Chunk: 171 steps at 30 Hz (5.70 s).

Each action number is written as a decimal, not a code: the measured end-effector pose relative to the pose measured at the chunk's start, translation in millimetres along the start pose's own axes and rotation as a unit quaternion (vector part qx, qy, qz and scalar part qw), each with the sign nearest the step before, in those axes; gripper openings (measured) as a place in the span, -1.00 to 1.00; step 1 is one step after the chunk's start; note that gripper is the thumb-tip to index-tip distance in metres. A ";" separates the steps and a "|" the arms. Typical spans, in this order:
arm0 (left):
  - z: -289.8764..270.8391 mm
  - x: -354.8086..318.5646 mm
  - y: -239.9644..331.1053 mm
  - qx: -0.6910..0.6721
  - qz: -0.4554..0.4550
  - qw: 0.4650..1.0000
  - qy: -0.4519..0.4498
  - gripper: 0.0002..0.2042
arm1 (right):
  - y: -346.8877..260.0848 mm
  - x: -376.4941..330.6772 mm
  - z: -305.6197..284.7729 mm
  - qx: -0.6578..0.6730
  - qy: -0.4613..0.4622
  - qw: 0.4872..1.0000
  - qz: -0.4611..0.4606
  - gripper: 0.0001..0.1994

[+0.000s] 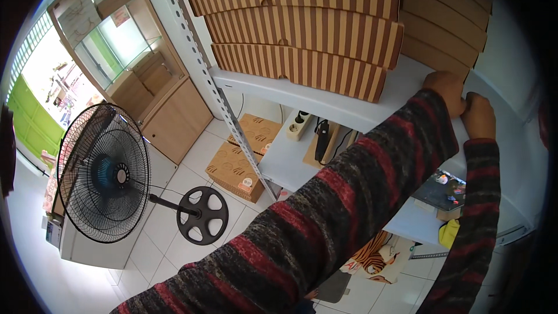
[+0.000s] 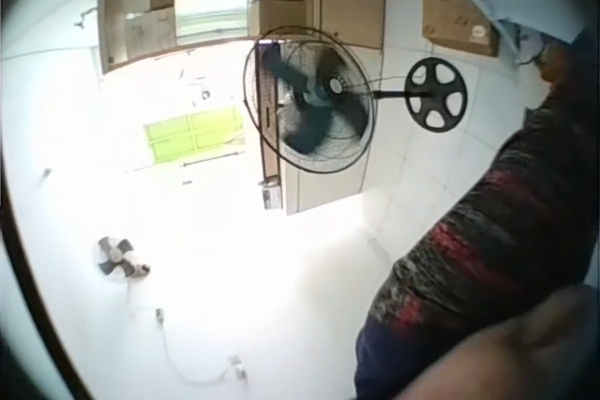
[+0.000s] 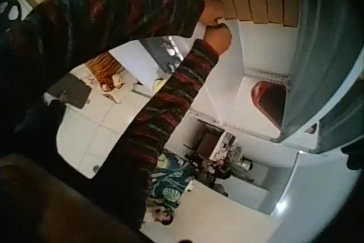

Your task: The person assembles flat-packed cardboard boxes by folding and interlocking the flaps. They then stack the completed boxes on a white metal shelf. The person also moves a stack of flat-packed boxes to a different location on the shelf.

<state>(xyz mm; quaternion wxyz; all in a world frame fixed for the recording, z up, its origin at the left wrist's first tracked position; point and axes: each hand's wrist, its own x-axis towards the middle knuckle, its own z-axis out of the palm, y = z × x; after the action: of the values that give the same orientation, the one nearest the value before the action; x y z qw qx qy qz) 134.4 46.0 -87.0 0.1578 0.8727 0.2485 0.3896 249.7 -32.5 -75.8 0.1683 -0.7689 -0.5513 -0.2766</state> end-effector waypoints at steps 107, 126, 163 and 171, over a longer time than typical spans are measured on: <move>-263.9 -1046.6 88.3 -0.136 -0.861 0.427 0.239 -0.74 | -418.3 -84.5 -38.4 0.263 0.139 0.948 -0.108 -0.85; -229.2 -1043.0 98.7 -0.139 -0.868 0.459 0.126 -0.75 | -419.4 -84.8 -33.2 0.242 0.132 0.957 -0.091 -0.84; -186.0 -998.4 108.3 -0.116 -0.888 0.435 0.099 -0.75 | -411.2 -85.0 -41.1 0.334 0.119 0.914 -0.199 -0.76; -145.2 -876.8 47.2 -0.079 -0.800 0.594 -0.036 -0.74 | -310.5 -236.8 -50.9 0.399 -0.069 0.841 -0.359 -0.59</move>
<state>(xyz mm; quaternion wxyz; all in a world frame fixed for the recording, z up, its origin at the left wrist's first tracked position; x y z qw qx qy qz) -463.3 -469.2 -498.4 0.4833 0.3209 0.8092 0.0928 -111.2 -135.8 -194.6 0.3111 -0.4006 -0.8616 -0.0196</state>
